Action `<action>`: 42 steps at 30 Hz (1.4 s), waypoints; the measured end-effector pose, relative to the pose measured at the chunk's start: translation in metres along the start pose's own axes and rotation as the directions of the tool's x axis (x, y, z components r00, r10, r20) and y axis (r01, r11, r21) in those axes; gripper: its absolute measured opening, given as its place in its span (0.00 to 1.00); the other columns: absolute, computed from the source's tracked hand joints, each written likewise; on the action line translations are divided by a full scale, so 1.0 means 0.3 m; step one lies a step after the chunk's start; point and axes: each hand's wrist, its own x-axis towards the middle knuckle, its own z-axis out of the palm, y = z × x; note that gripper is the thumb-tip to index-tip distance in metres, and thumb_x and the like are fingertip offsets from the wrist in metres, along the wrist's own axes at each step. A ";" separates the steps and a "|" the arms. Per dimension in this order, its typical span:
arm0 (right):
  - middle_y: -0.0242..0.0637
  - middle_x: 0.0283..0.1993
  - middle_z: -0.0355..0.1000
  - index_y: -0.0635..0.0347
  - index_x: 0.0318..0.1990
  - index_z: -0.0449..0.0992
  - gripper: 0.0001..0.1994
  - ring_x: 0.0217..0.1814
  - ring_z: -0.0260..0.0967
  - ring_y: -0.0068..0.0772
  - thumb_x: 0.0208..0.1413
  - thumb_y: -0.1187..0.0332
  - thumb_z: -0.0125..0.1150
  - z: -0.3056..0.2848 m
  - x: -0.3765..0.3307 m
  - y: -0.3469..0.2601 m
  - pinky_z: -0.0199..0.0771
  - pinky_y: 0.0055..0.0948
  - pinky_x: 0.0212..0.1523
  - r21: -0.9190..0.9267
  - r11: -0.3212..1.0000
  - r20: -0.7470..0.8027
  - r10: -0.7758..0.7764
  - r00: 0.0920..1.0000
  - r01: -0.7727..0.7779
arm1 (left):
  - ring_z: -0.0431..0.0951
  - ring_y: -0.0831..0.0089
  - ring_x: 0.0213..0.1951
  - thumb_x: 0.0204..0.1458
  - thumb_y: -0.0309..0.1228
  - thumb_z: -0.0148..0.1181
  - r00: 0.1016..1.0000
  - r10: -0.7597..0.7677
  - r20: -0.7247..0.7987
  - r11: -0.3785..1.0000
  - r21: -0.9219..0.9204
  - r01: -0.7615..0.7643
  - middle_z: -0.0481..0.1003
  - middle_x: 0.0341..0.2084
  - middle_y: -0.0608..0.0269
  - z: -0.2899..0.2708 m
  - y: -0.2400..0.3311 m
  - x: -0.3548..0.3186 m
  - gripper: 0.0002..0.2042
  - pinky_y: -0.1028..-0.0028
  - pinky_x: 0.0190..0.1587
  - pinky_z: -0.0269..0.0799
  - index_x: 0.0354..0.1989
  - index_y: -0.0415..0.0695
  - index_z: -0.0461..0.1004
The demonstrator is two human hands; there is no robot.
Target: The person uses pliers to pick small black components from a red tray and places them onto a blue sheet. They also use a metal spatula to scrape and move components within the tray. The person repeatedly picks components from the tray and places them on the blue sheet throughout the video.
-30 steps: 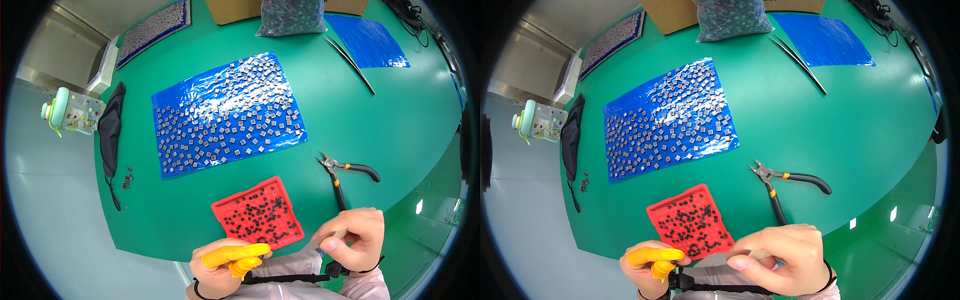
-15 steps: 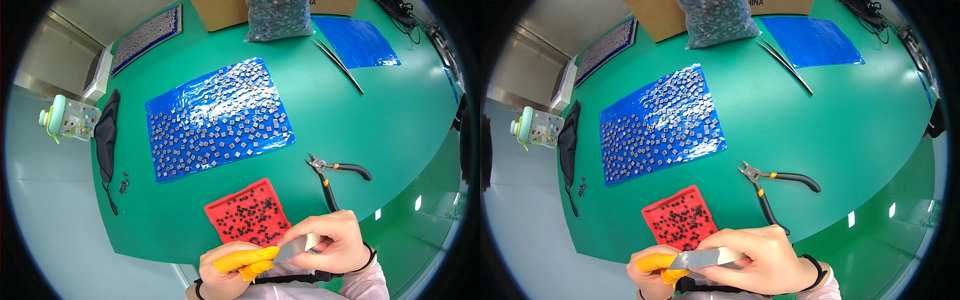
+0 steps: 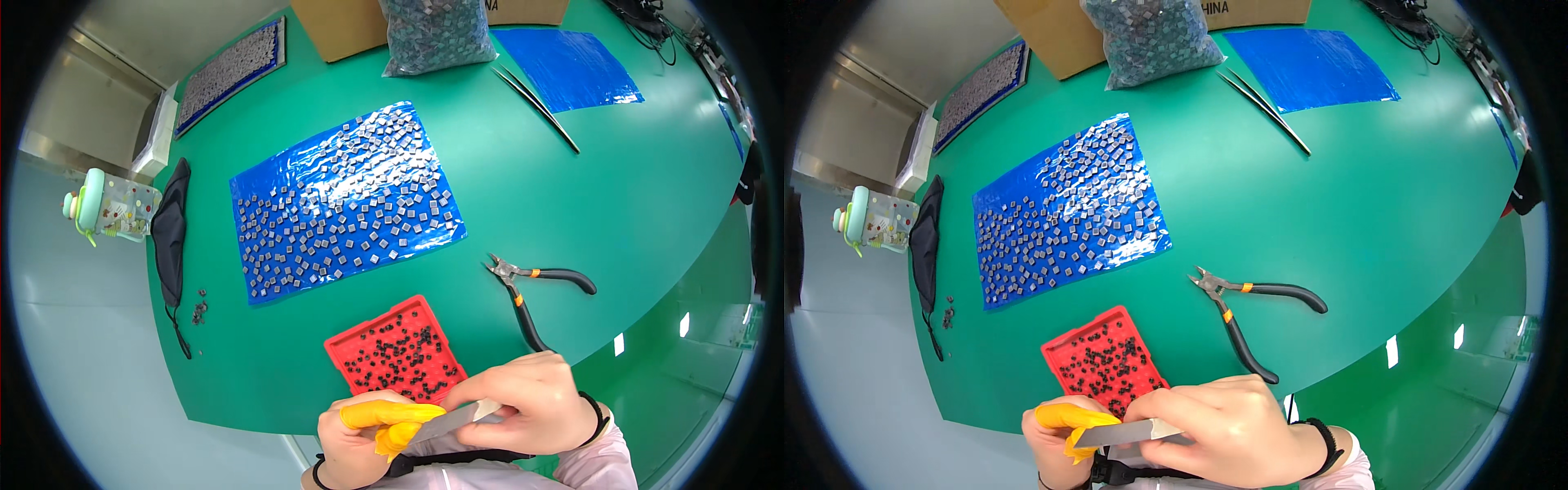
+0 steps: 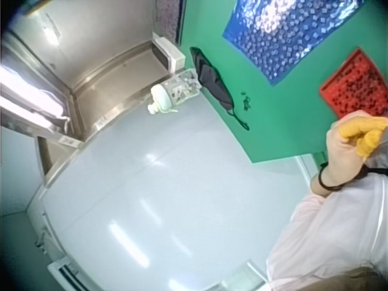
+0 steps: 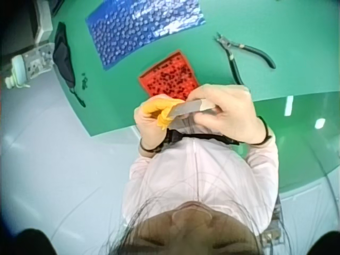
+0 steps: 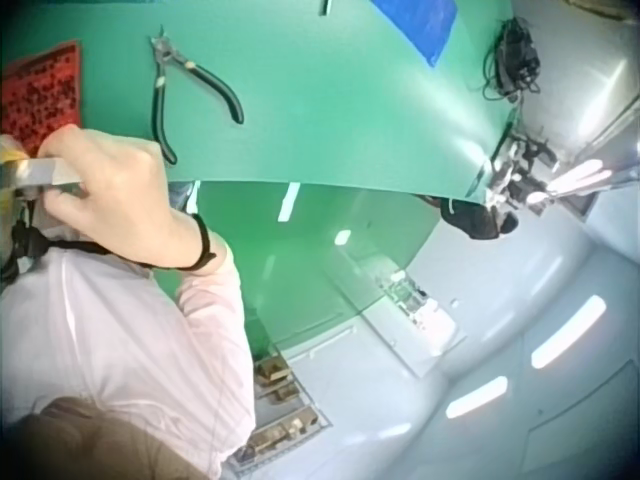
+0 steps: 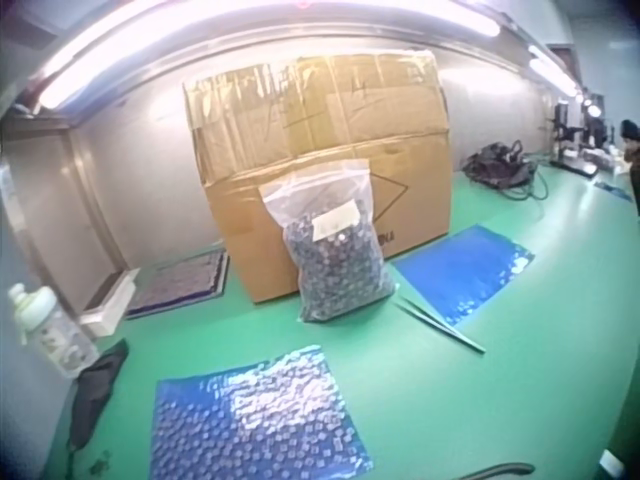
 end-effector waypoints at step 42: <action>0.40 0.57 0.65 0.58 0.58 0.68 0.21 0.61 0.60 0.42 0.56 0.80 0.48 -0.193 -0.101 0.259 0.56 0.37 0.62 -0.568 0.601 -0.720 -0.031 0.693 -0.563 | 0.66 0.72 0.28 0.34 0.25 0.74 0.938 0.310 0.153 0.255 0.937 -0.237 0.76 0.28 0.74 0.000 0.133 0.047 0.13 0.75 0.27 0.64 0.31 0.48 0.83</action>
